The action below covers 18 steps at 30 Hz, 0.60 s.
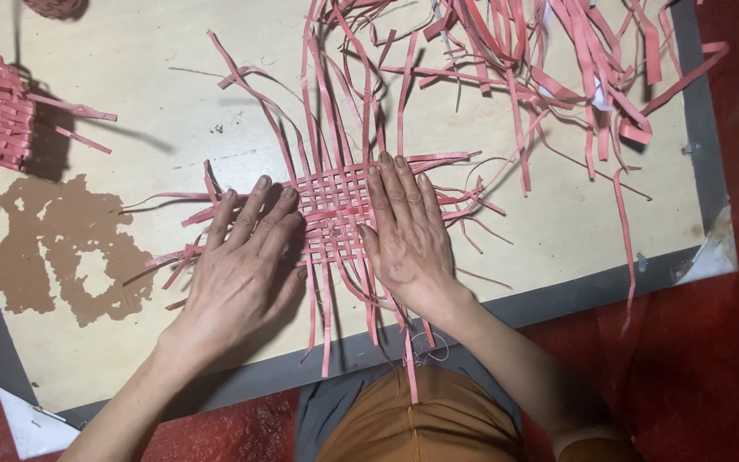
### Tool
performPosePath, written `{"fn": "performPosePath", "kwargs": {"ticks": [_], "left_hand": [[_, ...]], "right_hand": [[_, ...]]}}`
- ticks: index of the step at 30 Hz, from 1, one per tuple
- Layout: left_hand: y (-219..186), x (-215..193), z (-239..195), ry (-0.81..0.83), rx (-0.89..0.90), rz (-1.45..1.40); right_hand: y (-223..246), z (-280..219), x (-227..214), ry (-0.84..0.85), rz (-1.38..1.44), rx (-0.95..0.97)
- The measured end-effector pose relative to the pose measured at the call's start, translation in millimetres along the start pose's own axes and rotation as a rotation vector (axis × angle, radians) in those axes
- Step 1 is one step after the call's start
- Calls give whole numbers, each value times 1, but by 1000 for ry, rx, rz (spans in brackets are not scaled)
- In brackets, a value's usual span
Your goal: The person weaves pink plastic strips by hand on a flat work surface. They interlace the strips in an over-under pattern to form a square woven mat, occasionally adjusting the tension and alignment of the strips.
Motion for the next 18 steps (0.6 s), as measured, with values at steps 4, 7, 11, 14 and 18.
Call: {"fn": "performPosePath", "kwargs": {"ticks": [4, 7, 11, 14, 18], "left_hand": [[2, -1, 0, -4, 1, -42], [1, -6, 1, 3, -3, -59], [1, -14, 2, -40, 77, -147], [1, -13, 4, -6, 59, -177], [2, -9, 6, -114, 46, -170]], "right_hand": [[0, -1, 0, -23, -7, -11], [0, -1, 0, -24, -11, -20], [-1, -2, -1, 1, -122, -18], [-1, -1, -2, -3, -117, -17], [0, 0, -4, 10, -124, -13]]}}
Point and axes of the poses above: each hand's wrist, its own z-axis towards the middle knuckle, its own x-axis out of the palm, y = z × x, the point moved 3 cm from there along z, towards the middle knuckle, and after that the axes turned 4 degrees about -y, right-handed, at the moved point
